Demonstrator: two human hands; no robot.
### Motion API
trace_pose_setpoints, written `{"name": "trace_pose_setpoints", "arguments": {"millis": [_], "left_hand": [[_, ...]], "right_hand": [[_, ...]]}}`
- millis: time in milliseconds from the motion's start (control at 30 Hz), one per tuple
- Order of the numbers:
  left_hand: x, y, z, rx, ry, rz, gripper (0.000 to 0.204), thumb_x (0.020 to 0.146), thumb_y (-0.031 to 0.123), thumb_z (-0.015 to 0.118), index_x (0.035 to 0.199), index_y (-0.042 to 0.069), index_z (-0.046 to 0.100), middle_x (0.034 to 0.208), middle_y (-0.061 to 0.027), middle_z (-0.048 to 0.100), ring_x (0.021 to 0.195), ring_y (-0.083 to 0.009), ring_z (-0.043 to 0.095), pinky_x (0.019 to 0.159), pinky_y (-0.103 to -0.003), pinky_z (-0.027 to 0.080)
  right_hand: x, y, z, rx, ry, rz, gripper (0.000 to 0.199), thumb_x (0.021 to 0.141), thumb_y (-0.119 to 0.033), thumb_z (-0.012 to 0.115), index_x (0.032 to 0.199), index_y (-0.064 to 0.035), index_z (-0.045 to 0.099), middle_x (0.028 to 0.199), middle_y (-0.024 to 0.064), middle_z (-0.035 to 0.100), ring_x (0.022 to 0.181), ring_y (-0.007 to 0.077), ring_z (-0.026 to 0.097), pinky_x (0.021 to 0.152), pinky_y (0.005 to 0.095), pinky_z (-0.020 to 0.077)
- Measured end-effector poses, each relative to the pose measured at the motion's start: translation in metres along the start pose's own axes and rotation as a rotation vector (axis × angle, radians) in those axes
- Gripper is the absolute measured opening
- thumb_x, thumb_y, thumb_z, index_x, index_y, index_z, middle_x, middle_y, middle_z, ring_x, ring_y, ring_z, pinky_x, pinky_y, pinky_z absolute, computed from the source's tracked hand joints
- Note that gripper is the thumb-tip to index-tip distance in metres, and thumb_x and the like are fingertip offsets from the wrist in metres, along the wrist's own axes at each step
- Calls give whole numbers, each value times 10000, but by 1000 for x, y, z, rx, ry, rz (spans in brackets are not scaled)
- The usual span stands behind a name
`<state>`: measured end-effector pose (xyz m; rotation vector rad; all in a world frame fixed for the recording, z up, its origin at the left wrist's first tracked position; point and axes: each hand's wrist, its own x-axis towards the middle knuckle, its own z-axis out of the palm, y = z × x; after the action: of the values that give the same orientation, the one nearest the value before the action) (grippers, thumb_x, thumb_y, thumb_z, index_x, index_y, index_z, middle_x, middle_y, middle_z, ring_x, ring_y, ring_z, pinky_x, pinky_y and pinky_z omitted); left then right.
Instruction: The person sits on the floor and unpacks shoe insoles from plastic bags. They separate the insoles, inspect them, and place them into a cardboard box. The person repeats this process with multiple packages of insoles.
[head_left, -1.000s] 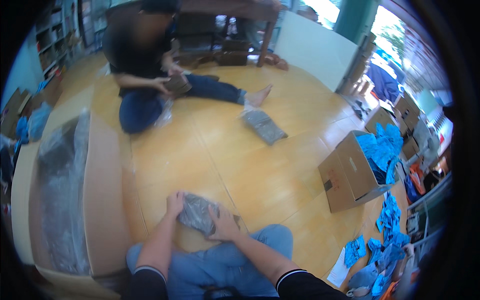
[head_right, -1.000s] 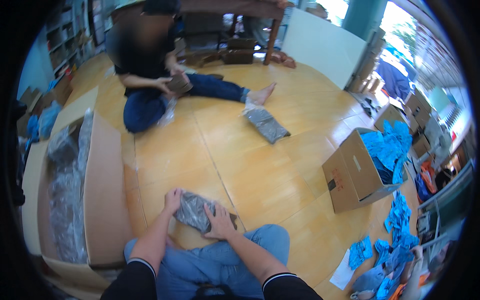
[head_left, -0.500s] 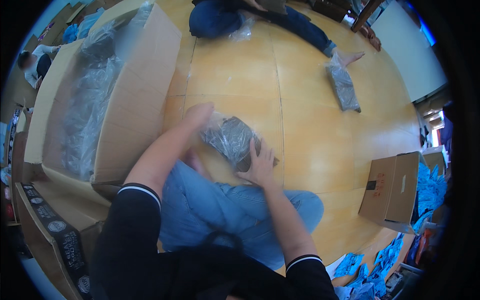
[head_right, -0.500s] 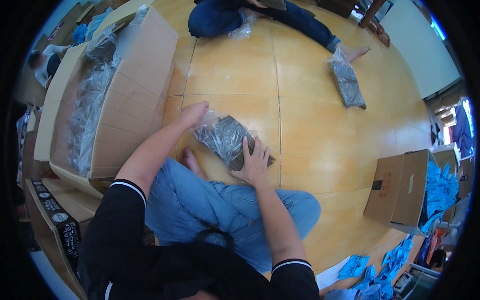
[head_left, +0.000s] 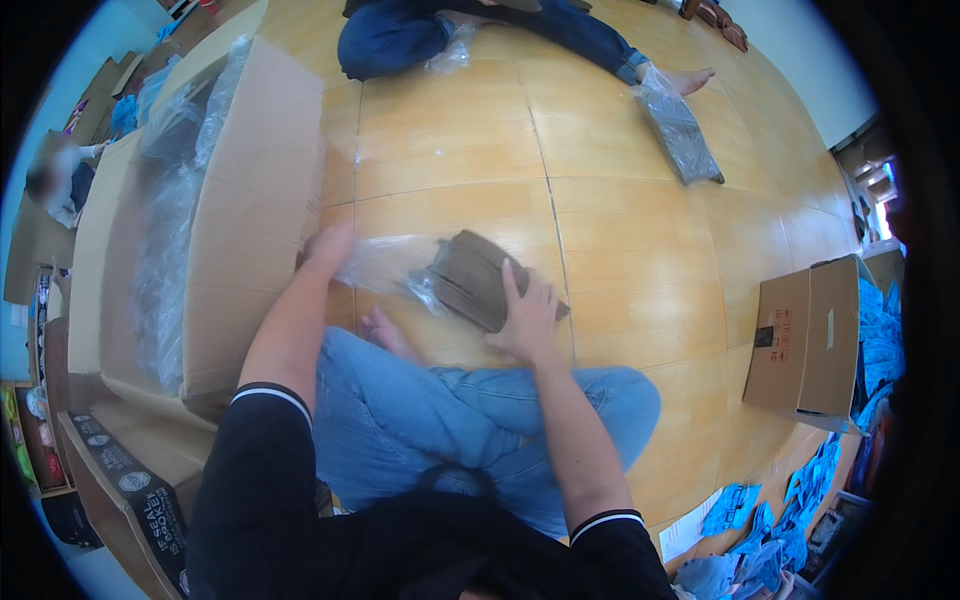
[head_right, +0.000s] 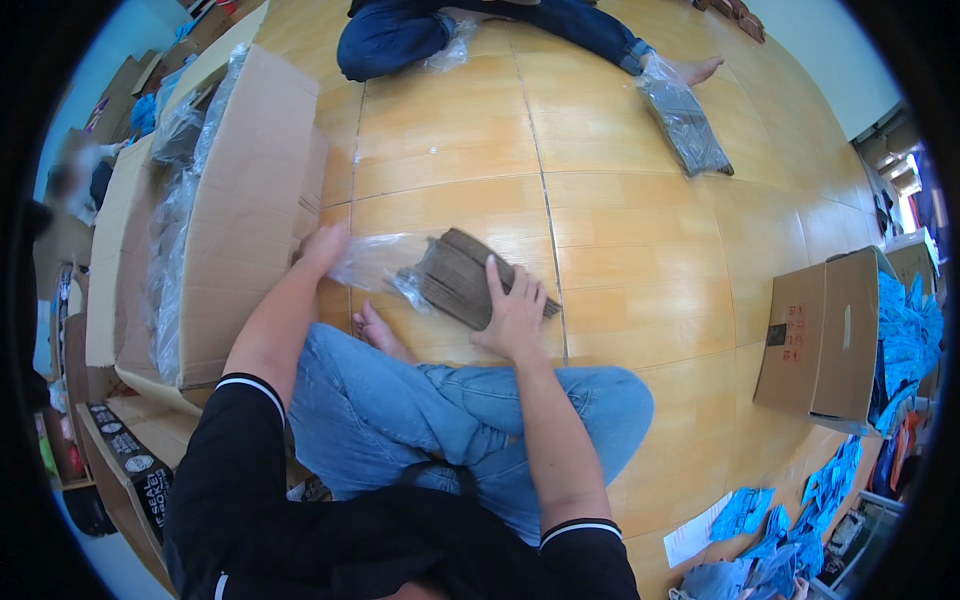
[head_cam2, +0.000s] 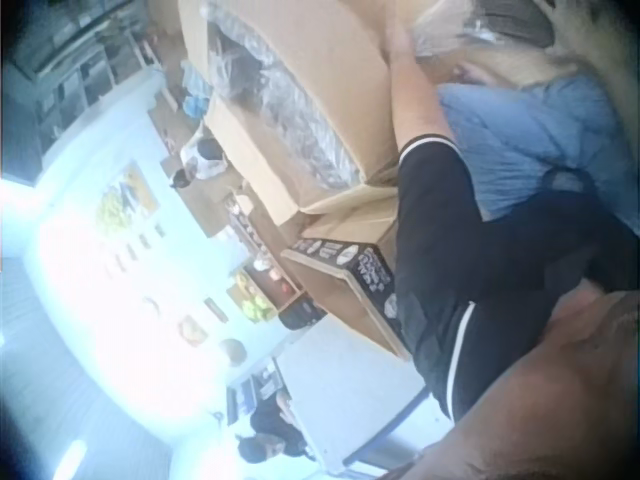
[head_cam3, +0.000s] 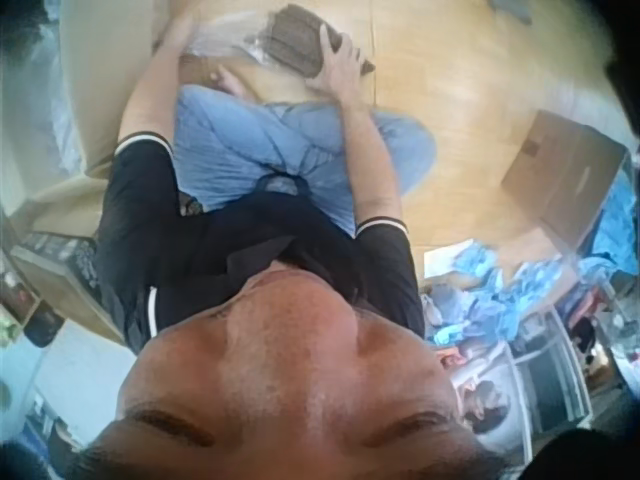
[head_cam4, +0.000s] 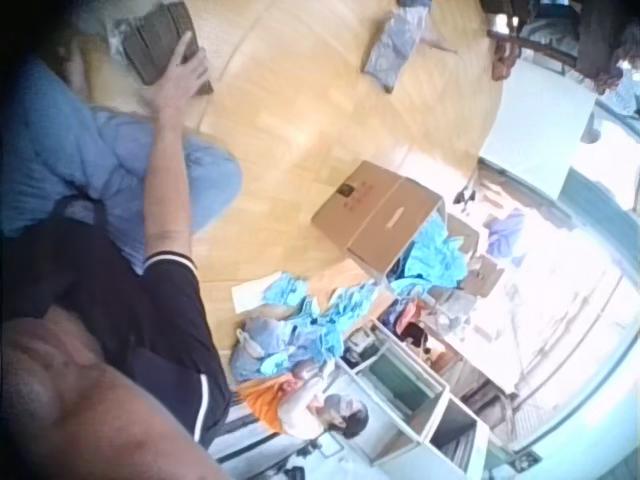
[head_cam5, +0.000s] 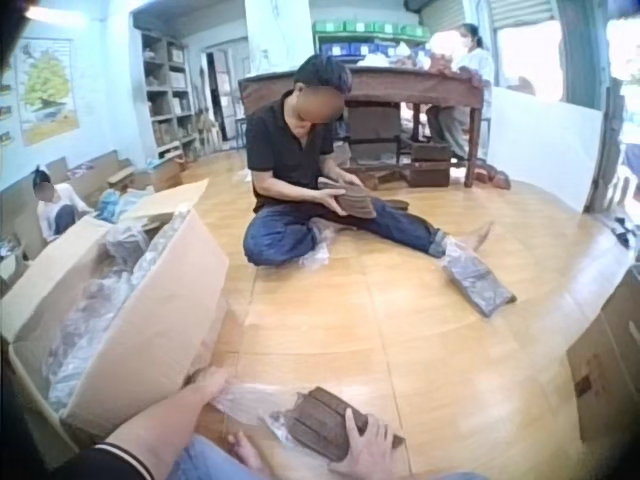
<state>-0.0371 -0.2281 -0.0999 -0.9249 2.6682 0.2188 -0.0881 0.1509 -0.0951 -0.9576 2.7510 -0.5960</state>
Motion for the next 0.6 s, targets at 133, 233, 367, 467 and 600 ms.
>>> {"name": "trace_pose_setpoints", "arguments": {"millis": [133,233,367,467,600], "left_hand": [[-2,-17,13,360,-344,-42,375,891,226,582,1242,101,609,1183,-177,645,1129,-376,592,972,-448,452],[0,-10,18,529,-260,138,403,873,269,620,1232,86,611,1239,-164,620,1164,-350,575,969,-443,463],[-3,29,10,-167,-391,203,475,857,379,629,1233,94,576,1262,-156,585,1160,-289,554,877,-429,503],[-23,42,20,-109,-934,186,444,882,437,570,1153,86,578,1132,-114,628,989,-222,609,741,-387,519],[-22,39,54,50,-1380,94,389,886,346,543,1124,46,613,995,-116,676,871,-213,648,740,-367,526]], "right_hand": [[5,13,-5,-15,69,140,1268,479,-381,853,1524,-157,170,1356,268,313,1270,430,327,1101,583,198],[6,13,-2,-43,60,168,1279,482,-394,855,1525,-155,156,1353,266,300,1277,437,309,1102,588,191],[7,9,1,-63,70,185,1272,495,-412,848,1525,-153,149,1356,265,294,1283,438,296,1100,596,187],[6,8,1,-58,60,203,1269,499,-413,846,1525,-153,147,1364,267,287,1289,433,290,1101,600,182],[5,9,0,-42,71,191,1271,499,-418,848,1526,-154,146,1371,266,283,1289,430,289,1102,602,180]]}}
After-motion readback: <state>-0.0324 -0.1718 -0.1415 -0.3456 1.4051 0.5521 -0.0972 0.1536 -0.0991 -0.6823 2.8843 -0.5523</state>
